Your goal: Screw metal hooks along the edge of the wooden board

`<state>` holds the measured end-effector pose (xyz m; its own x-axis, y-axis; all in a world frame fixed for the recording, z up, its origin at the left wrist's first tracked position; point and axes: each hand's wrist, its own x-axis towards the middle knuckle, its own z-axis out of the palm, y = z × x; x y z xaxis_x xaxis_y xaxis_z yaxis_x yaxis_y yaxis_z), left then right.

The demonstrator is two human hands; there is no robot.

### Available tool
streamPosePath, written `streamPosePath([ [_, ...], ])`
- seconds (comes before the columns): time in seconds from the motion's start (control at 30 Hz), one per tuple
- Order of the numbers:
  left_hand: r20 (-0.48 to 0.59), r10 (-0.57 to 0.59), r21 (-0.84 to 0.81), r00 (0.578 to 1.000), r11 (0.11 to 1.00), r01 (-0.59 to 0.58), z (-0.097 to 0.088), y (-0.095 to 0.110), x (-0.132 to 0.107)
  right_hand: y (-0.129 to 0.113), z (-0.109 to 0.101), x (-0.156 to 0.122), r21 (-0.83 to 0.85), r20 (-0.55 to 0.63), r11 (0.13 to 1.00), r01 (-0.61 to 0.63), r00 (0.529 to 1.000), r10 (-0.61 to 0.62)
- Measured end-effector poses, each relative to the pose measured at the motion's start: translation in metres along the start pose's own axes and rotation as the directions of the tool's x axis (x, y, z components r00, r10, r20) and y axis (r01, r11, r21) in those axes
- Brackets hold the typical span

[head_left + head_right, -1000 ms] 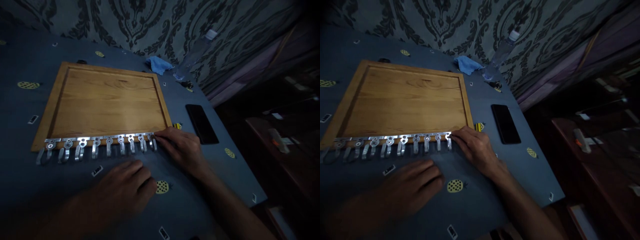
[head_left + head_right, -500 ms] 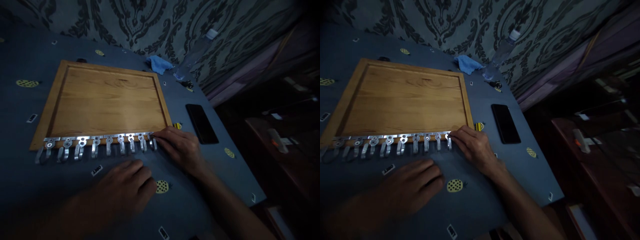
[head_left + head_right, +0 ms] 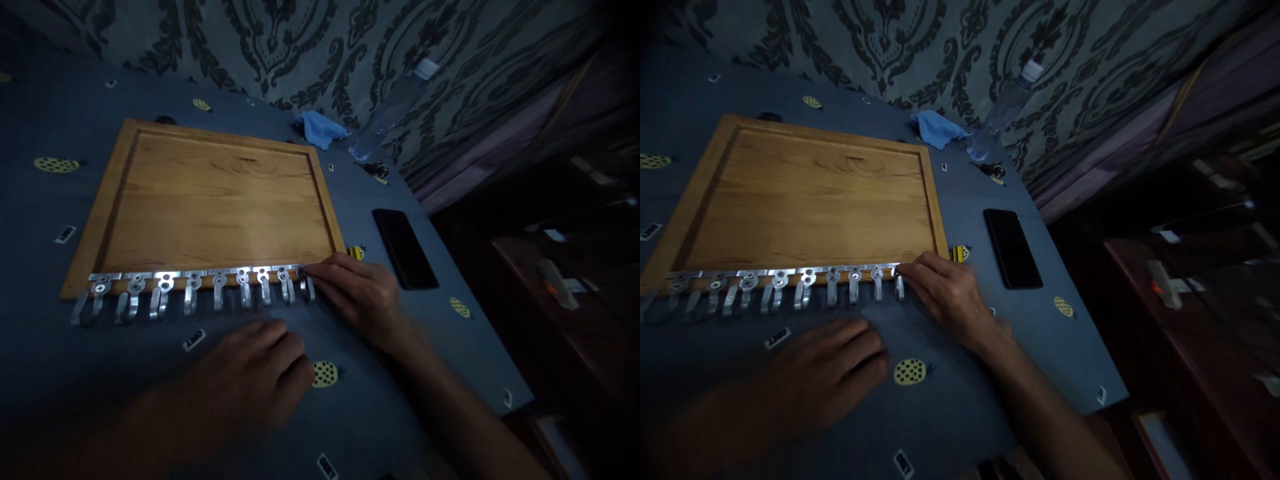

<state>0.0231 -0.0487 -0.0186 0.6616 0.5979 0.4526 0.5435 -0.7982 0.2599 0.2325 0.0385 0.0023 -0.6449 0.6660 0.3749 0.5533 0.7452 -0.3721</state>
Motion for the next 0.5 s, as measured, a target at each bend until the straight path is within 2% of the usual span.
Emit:
streamPosePath([
  [0.2,0.044,-0.016,-0.011,0.999,1.0,0.017,-0.0009,0.0009,-0.0015,0.0002,-0.0001,0.0004,-0.061,-0.009,0.997,0.056,0.998,-0.057],
  [0.5,0.034,0.002,-0.019,0.999,1.0,-0.002,0.001,0.0,-0.0012,-0.0006,-0.0006,0.0016,-0.068,-0.002,0.997,0.036,0.999,-0.036],
])
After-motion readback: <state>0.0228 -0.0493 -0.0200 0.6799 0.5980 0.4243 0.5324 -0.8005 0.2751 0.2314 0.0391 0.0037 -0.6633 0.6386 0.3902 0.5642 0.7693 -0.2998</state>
